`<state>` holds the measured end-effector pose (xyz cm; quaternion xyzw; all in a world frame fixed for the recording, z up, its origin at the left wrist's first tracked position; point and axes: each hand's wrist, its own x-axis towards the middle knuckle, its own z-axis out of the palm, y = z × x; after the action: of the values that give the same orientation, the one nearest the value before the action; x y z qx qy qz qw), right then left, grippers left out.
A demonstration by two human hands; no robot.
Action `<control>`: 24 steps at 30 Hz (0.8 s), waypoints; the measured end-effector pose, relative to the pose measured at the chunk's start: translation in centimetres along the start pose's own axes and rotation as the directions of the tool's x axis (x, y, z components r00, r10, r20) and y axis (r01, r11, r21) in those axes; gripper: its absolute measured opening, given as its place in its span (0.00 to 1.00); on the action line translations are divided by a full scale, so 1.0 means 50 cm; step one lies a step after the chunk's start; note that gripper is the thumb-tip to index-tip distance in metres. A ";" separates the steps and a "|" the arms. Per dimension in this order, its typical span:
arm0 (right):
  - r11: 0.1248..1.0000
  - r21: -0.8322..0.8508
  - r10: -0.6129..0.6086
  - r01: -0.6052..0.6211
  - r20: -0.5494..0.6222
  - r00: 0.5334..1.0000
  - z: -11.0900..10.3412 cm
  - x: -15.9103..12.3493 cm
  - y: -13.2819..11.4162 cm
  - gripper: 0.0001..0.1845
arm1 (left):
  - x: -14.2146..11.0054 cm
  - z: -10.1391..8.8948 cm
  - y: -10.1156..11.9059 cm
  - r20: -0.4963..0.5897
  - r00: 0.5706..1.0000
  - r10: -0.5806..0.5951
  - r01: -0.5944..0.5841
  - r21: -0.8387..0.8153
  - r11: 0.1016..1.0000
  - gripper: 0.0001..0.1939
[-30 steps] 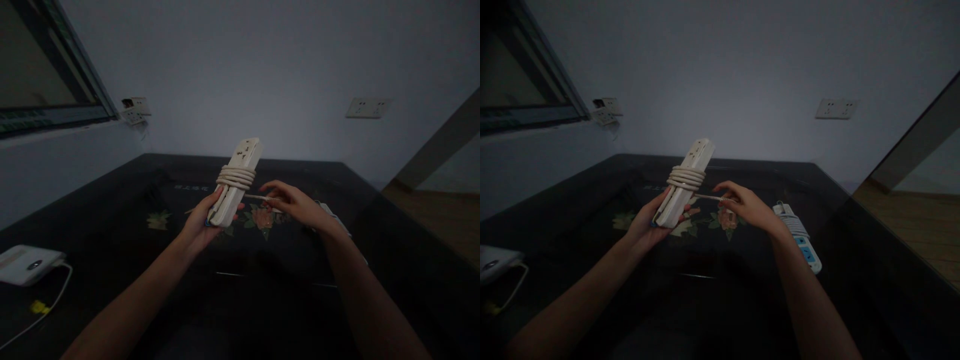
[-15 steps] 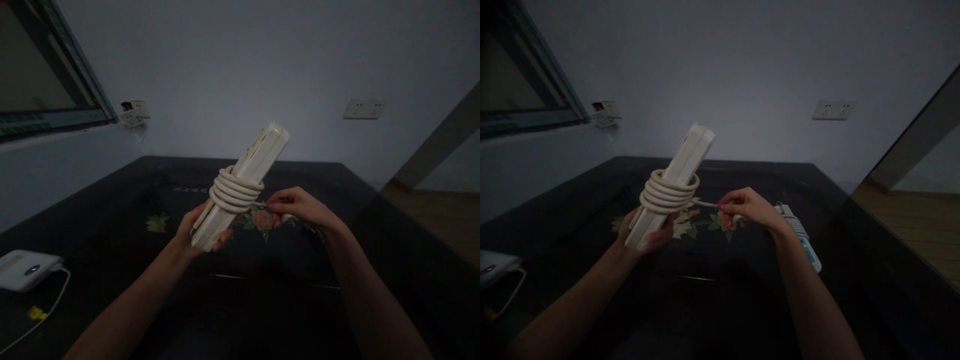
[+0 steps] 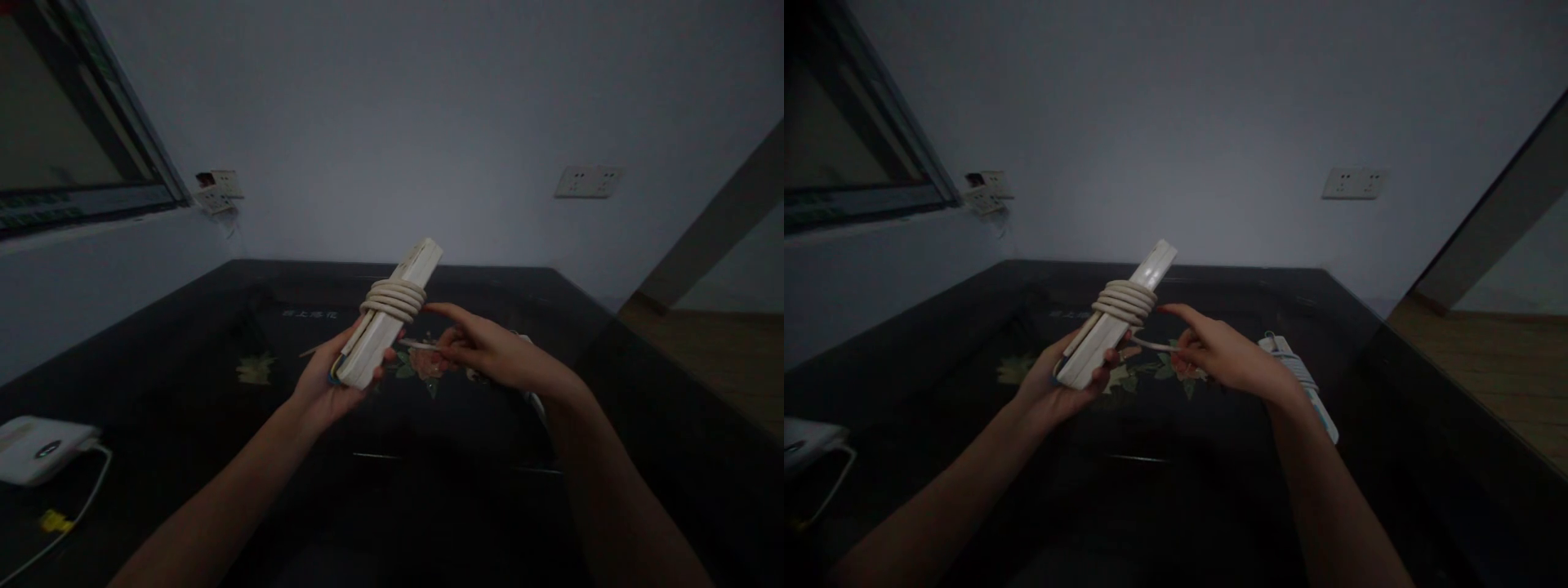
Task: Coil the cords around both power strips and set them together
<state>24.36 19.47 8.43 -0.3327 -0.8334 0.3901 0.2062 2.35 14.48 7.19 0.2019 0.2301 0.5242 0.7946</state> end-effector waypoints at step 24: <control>0.664 -0.688 0.075 -0.295 -0.331 0.941 0.037 0.031 0.000 0.21 | 0.039 -0.020 -0.045 -0.099 0.995 0.033 -0.017 0.158 0.987 0.13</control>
<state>22.17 19.65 7.42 -0.5213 -0.8435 -0.0044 0.1294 4.12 15.52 4.79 0.2396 0.3081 0.5241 0.7570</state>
